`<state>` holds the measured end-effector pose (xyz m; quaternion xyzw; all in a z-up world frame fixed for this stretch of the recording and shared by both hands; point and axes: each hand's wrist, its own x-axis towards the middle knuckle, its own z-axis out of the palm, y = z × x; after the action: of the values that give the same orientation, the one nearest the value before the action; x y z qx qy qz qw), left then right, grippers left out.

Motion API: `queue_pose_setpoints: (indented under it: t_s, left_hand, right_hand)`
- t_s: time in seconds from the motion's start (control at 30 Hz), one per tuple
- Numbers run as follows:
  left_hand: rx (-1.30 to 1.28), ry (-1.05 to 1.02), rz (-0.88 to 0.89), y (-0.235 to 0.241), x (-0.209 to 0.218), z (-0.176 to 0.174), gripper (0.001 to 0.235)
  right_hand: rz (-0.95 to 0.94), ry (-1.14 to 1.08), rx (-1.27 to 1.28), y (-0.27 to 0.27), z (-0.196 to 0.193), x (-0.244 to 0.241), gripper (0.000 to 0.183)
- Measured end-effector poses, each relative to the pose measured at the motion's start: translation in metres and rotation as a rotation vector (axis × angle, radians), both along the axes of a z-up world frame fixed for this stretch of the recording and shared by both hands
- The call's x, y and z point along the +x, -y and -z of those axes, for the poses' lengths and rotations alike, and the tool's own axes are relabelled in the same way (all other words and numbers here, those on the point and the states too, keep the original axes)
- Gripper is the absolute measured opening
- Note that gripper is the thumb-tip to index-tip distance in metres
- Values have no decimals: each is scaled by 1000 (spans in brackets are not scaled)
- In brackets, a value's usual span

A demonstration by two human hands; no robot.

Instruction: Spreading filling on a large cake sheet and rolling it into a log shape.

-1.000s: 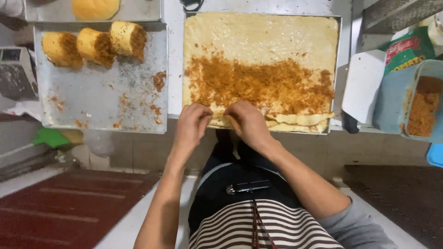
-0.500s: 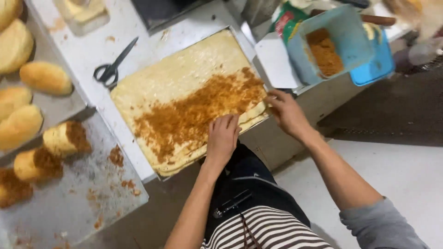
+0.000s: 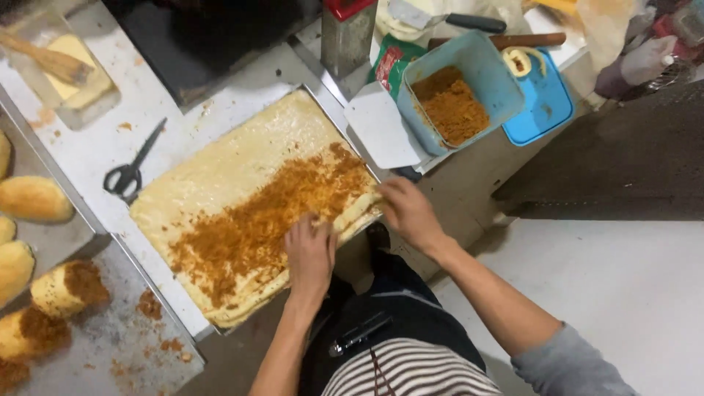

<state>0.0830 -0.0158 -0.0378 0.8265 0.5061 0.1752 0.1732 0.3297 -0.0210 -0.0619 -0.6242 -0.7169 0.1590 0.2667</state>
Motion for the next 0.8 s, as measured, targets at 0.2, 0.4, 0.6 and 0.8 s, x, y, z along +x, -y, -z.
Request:
queue_pose_setpoints:
  t_s: [0.2,0.4,0.6,0.8]
  left_hand:
    - [-45,-21,72,-6,37,23,13]
    - [-61,108,-148,-66,72,2,19]
    - [66,114,-51,-76,71,59,25]
    - [39,259,-208,-60,88,-7,11]
  right_hand:
    - [-39,-149,33,3,-22,19,27]
    - [-36,-234,-15,-27,-12,23,32]
    - [-126,-162,-37,-54,1,2,34]
    - [-220,-56,-14,-58,-2,27,26]
